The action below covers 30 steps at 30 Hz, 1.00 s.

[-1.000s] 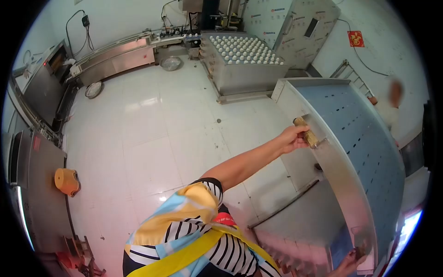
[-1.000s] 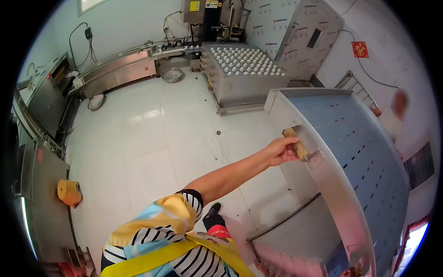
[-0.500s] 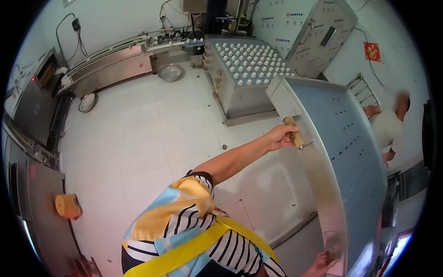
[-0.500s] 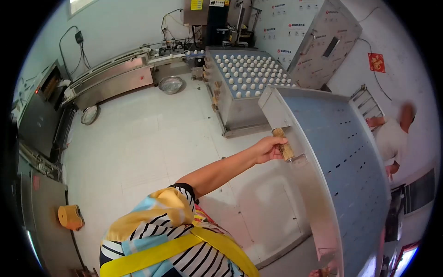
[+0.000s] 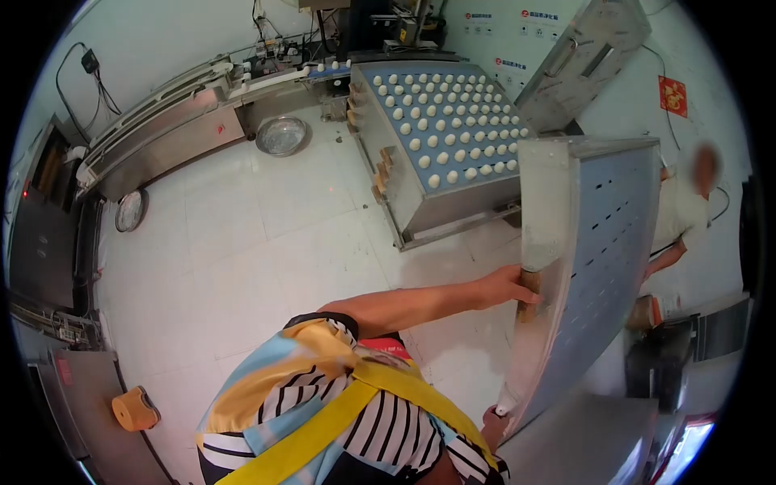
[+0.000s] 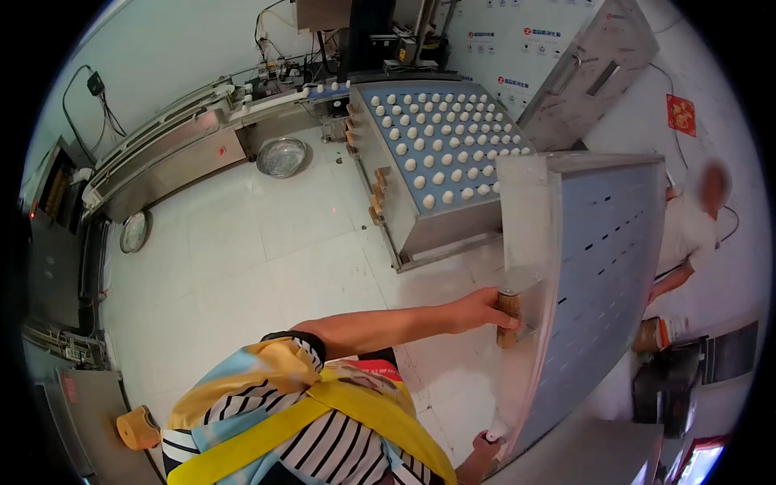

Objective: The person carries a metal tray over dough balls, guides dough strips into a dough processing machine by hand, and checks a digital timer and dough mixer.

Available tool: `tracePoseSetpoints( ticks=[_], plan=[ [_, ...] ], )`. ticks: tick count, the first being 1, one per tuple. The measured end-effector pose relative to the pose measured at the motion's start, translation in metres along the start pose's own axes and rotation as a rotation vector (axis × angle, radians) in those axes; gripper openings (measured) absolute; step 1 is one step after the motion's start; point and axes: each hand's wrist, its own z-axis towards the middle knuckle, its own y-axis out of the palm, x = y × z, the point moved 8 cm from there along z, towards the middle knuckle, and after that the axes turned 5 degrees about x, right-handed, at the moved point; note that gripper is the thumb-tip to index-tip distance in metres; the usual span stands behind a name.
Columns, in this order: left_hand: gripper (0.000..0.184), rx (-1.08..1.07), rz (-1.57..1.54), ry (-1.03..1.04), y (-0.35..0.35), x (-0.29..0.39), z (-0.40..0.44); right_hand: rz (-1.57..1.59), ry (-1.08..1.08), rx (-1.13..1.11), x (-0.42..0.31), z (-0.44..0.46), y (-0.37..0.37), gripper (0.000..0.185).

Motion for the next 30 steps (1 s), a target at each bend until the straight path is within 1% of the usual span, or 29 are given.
tracePoseSetpoints(
  ticks=[1, 3, 4, 5, 7, 8, 9, 10, 11, 12, 15, 17, 19, 20, 21, 22, 25, 26, 27, 28, 29, 30],
  plan=[
    [0.023, -0.009, -0.014, 0.013, -0.007, 0.01, 0.003, 0.074, 0.066, -0.029, 0.015, -0.009, 0.016, 0.022],
    [0.022, -0.01, -0.025, 0.037, -0.034, 0.02, 0.024, 0.218, 0.209, -0.103, 0.051, -0.023, 0.072, 0.023],
    [0.022, -0.014, -0.025, 0.033, -0.048, 0.024, 0.028, -0.083, 0.017, -0.247, 0.063, 0.035, 0.076, 0.021],
    [0.023, 0.008, -0.018, 0.021, -0.061, 0.031, 0.03, -0.361, -0.211, -0.337, 0.073, 0.089, 0.081, 0.02],
    [0.023, 0.048, -0.005, 0.024, -0.086, 0.055, 0.042, -0.128, -0.024, -0.39, 0.108, 0.088, 0.128, 0.019],
    [0.024, 0.055, 0.017, 0.043, -0.097, 0.064, 0.047, -0.573, -0.285, -0.424, 0.098, 0.077, 0.138, 0.019],
    [0.024, 0.063, 0.032, 0.06, -0.108, 0.07, 0.05, -1.173, -0.64, -0.452, 0.092, 0.02, 0.165, 0.019],
    [0.025, 0.073, 0.041, 0.073, -0.12, 0.074, 0.055, -1.425, -0.825, -0.484, 0.09, -0.012, 0.186, 0.02],
    [0.026, 0.049, 0.047, 0.077, -0.129, 0.075, 0.06, -1.564, -0.954, -0.483, 0.09, -0.034, 0.201, 0.02],
    [0.027, 0.024, 0.058, 0.083, -0.147, 0.08, 0.066, -1.61, -0.827, -0.571, 0.101, -0.071, 0.224, 0.018],
    [0.028, -0.103, 0.066, 0.063, -0.175, 0.087, 0.08, -1.686, -0.404, -0.435, 0.122, -0.06, 0.24, 0.014],
    [0.029, -0.19, 0.054, 0.058, -0.194, 0.095, 0.084, -1.695, -0.109, -0.327, 0.141, -0.058, 0.236, 0.012],
    [0.029, -0.27, 0.06, 0.105, -0.22, 0.114, 0.094, -1.465, -0.078, -0.332, 0.167, -0.08, 0.261, 0.011],
    [0.028, -0.299, 0.121, 0.058, -0.231, 0.122, 0.096, -1.253, -0.185, -0.376, 0.174, -0.11, 0.272, 0.01],
    [0.028, -0.308, 0.1, 0.064, -0.242, 0.133, 0.097, -1.039, -0.283, -0.417, 0.183, -0.173, 0.293, 0.009],
    [0.028, -0.323, 0.088, 0.065, -0.256, 0.144, 0.099, -0.876, -0.174, -0.306, 0.203, -0.259, 0.334, 0.01],
    [0.028, -0.341, 0.157, 0.086, -0.298, 0.179, 0.106, -1.712, -0.583, -0.3, 0.225, -0.249, 0.36, 0.01],
    [0.027, -0.341, 0.19, 0.096, -0.307, 0.188, 0.107, -1.755, -0.618, -0.299, 0.228, -0.249, 0.36, 0.011],
    [0.027, -0.343, 0.189, 0.083, -0.309, 0.196, 0.106, -1.734, -0.605, -0.304, 0.235, -0.249, 0.364, 0.011],
    [0.027, -0.343, 0.191, 0.074, -0.315, 0.208, 0.105, -1.627, -0.546, -0.311, 0.241, -0.251, 0.367, 0.011],
    [0.027, -0.34, 0.2, 0.069, -0.323, 0.216, 0.107, -1.434, -0.467, -0.322, 0.248, -0.251, 0.372, 0.011],
    [0.028, -0.343, 0.208, 0.079, -0.329, 0.219, 0.109, -1.168, -0.346, -0.33, 0.257, -0.255, 0.376, 0.011]
  ],
)
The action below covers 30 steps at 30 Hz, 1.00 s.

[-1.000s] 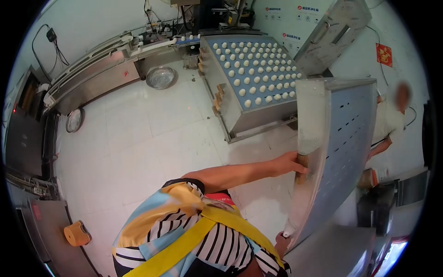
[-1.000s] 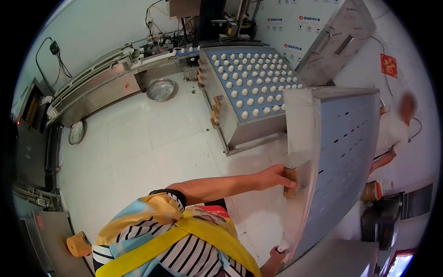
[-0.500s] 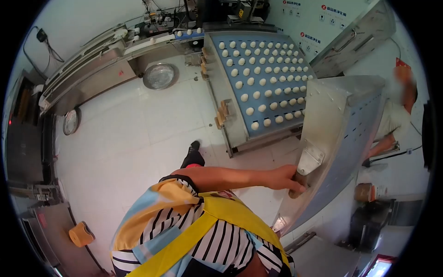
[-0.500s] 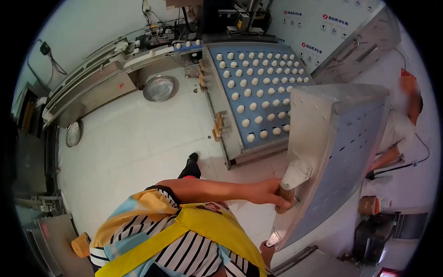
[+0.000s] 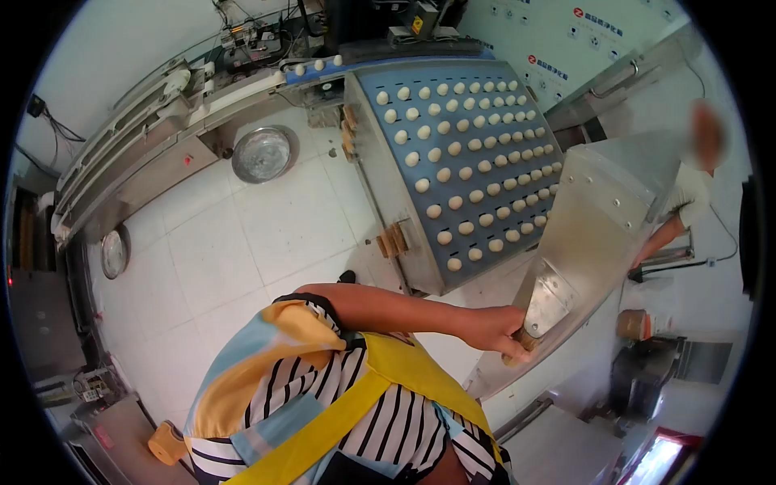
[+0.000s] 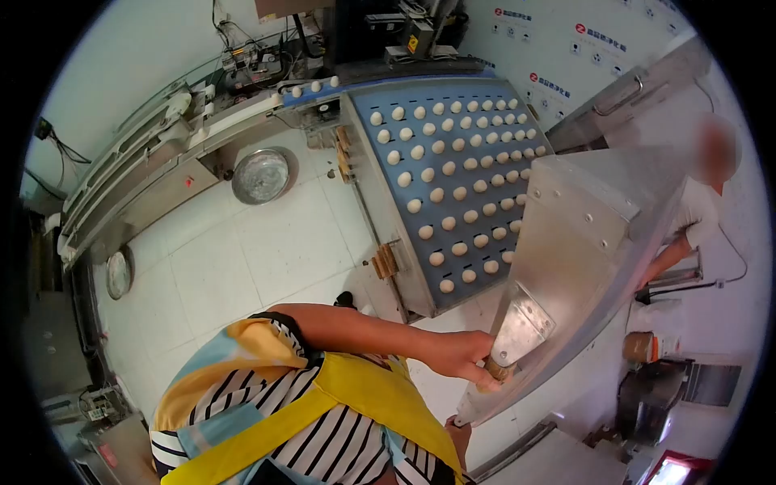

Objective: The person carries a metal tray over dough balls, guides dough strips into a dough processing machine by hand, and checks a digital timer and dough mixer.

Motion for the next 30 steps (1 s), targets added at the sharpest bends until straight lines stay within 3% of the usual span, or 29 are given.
tracePoseSetpoints(
  ticks=[3, 8, 30],
  plan=[
    [0.028, 0.03, 0.019, 0.02, -0.015, 0.009, -0.002, 0.483, 0.095, -0.016, -0.015, -0.003, 0.023, 0.011],
    [0.028, 0.052, -0.021, 0.032, -0.029, 0.024, -0.009, 0.763, 0.115, -0.033, -0.04, -0.003, 0.048, 0.012],
    [0.03, 0.004, 0.022, 0.044, -0.049, 0.04, -0.018, 0.979, 0.099, -0.053, -0.08, -0.011, 0.089, 0.014]
  ],
)
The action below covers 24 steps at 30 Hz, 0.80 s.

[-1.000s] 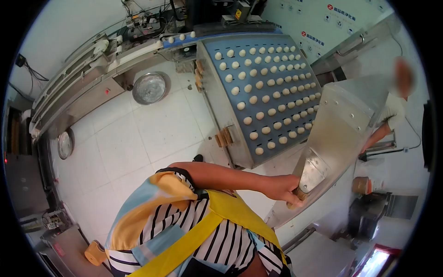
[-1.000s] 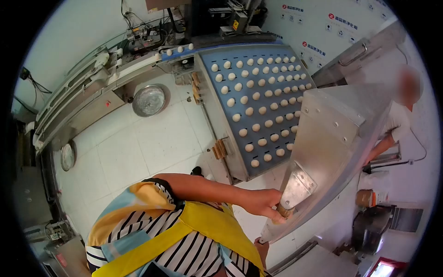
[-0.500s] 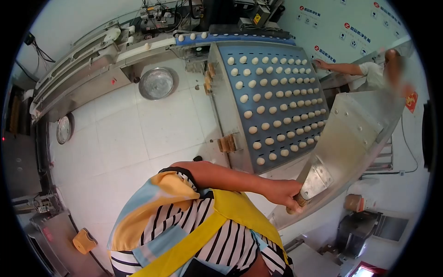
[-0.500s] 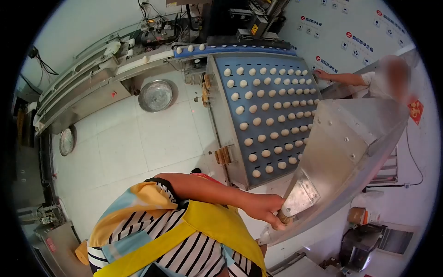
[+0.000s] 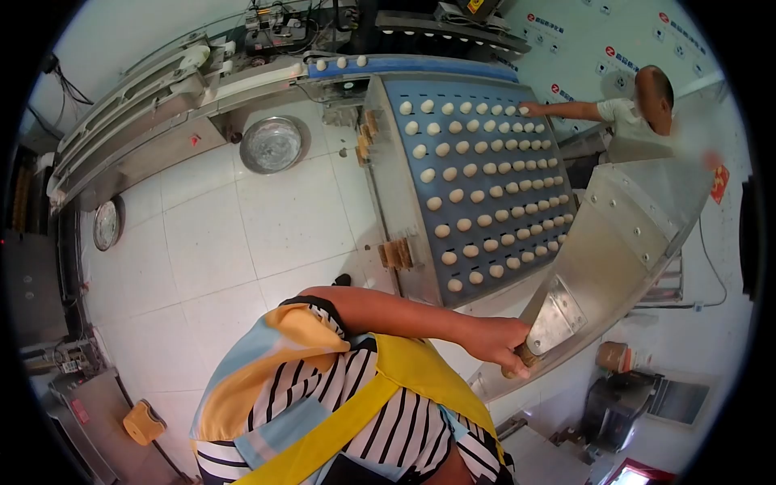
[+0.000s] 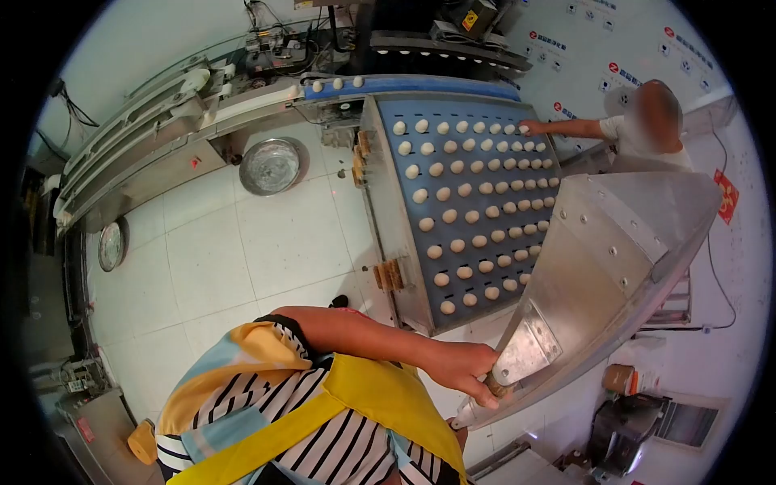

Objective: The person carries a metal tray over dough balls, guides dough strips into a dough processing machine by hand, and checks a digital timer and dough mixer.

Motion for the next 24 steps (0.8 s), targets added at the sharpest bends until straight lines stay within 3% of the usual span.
tracePoseSetpoints(
  ticks=[24],
  plan=[
    [0.033, 0.012, 0.028, -0.024, -0.012, -0.006, -0.007, 0.069, 0.005, -0.019, 0.009, -0.008, 0.017, 0.017]
  ],
)
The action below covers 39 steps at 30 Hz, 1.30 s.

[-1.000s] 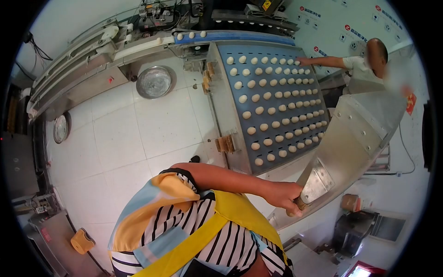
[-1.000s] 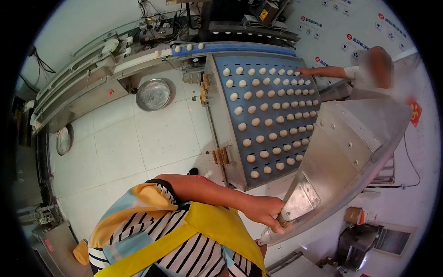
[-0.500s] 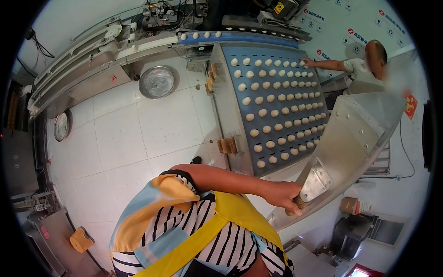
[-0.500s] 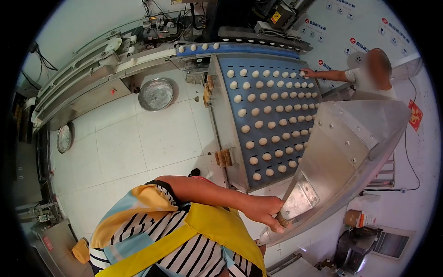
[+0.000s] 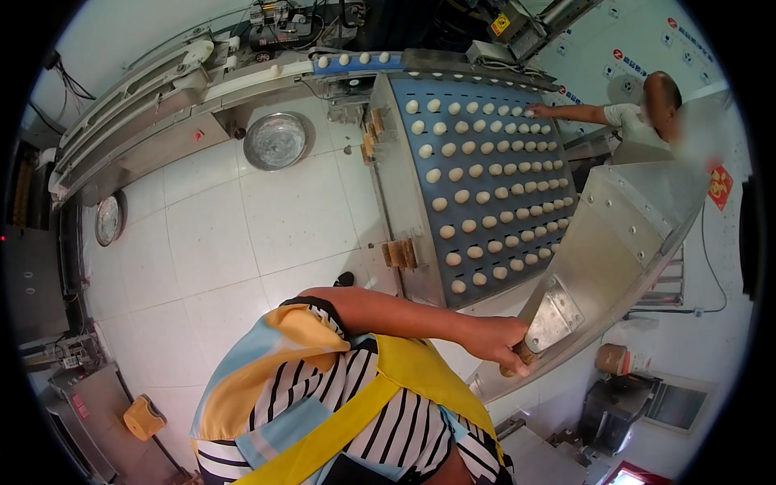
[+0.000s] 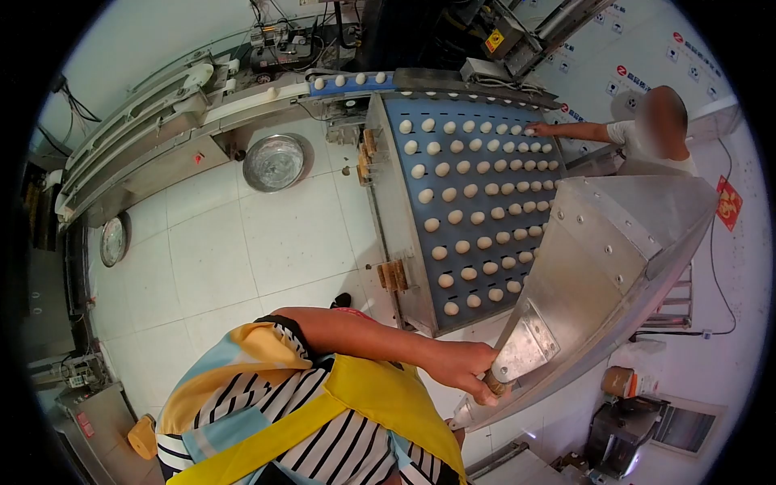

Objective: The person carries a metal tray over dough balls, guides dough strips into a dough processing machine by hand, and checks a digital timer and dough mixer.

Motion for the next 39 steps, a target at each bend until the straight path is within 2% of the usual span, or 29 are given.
tracePoseSetpoints(
  ticks=[17, 23, 29, 35, 38, 39],
  plan=[
    [0.03, 0.066, -0.08, 0.057, -0.01, -0.002, 0.001, 0.084, 0.013, -0.01, 0.002, -0.003, 0.003, 0.019],
    [0.033, 0.018, -0.085, -0.036, -0.01, -0.01, 0.001, 0.104, 0.009, -0.01, 0.001, -0.005, 0.002, 0.02],
    [0.035, 0.052, -0.087, -0.022, -0.015, -0.015, 0.001, 0.14, 0.014, -0.001, 0.001, -0.008, -0.001, 0.02],
    [0.032, 0.136, -0.189, -0.043, -0.032, -0.037, -0.005, 0.171, 0.011, 0.007, 0.001, -0.009, -0.006, 0.021],
    [0.028, 0.355, -0.267, -0.009, -0.058, -0.05, -0.015, 0.19, 0.007, 0.015, 0.0, -0.009, -0.008, 0.022],
    [0.026, 0.421, -0.273, -0.111, -0.066, -0.052, -0.022, 0.198, 0.005, 0.019, -0.001, -0.009, -0.01, 0.022]
  ],
)
